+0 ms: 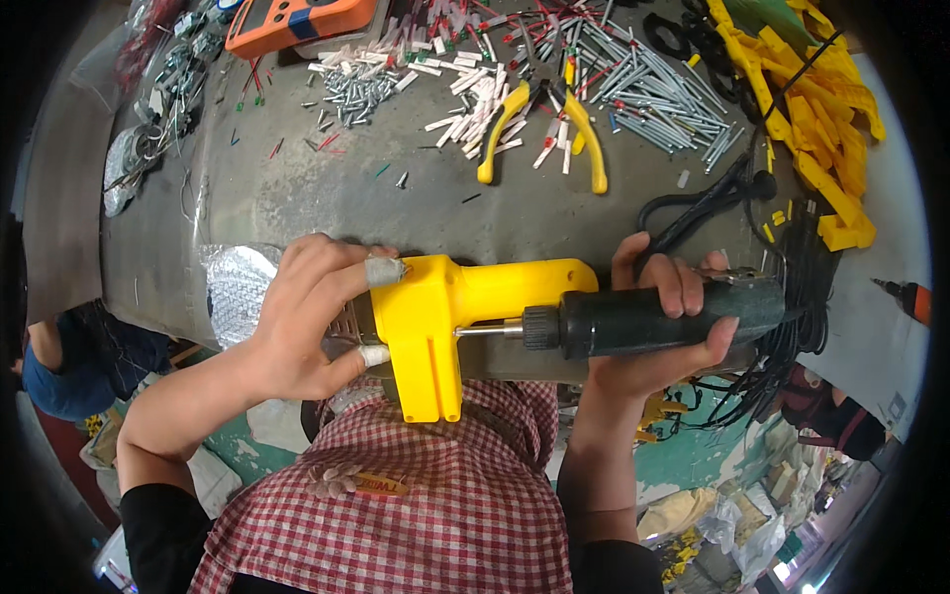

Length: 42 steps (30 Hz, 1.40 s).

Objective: Assembling and soldering internal components into a yellow plastic handheld device housing.

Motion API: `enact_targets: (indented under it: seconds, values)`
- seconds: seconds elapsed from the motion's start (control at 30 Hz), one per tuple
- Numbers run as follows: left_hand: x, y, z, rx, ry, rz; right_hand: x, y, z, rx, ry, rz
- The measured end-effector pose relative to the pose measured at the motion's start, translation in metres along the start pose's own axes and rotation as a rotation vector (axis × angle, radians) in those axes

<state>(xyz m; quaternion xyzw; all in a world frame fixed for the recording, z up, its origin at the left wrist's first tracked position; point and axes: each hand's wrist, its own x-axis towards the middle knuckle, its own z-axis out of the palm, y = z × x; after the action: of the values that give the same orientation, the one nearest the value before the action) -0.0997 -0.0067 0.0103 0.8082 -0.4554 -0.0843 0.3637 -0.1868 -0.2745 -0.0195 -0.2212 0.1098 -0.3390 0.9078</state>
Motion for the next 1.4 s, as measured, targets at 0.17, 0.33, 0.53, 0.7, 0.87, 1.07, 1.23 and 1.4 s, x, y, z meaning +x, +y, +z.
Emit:
enact_targets:
  seconds: [0.17, 0.33, 0.53, 0.7, 0.87, 1.07, 1.23, 1.4]
  values:
    - [0.002, 0.0, 0.001, 0.037, 0.015, 0.046, 0.011, 0.003, -0.005, -0.05, -0.001, 0.035]
    - [-0.001, 0.001, 0.001, 0.037, 0.038, 0.048, 0.008, 0.002, 0.0, -0.036, -0.022, 0.041]
    - [-0.001, -0.001, -0.003, 0.026, 0.011, 0.05, 0.003, -0.003, 0.008, -0.1, -0.01, 0.015]
    - [0.004, -0.005, -0.011, -0.083, -0.106, -0.106, 0.007, -0.005, -0.003, -0.056, 0.035, 0.115]
    - [0.006, -0.003, -0.011, 0.02, -0.151, -0.107, 0.002, -0.004, 0.0, -0.023, 0.034, 0.084]
    - [0.013, -0.016, -0.015, -0.046, -0.177, 0.074, -0.003, 0.0, 0.012, 0.061, -0.043, 0.136]
    - [0.01, -0.011, -0.014, -0.052, -0.232, 0.028, -0.015, -0.012, 0.014, 0.022, -0.061, 0.077]
    - [0.014, -0.006, -0.014, 0.048, -0.207, -0.065, -0.019, -0.014, 0.014, -0.059, 0.111, 0.041]
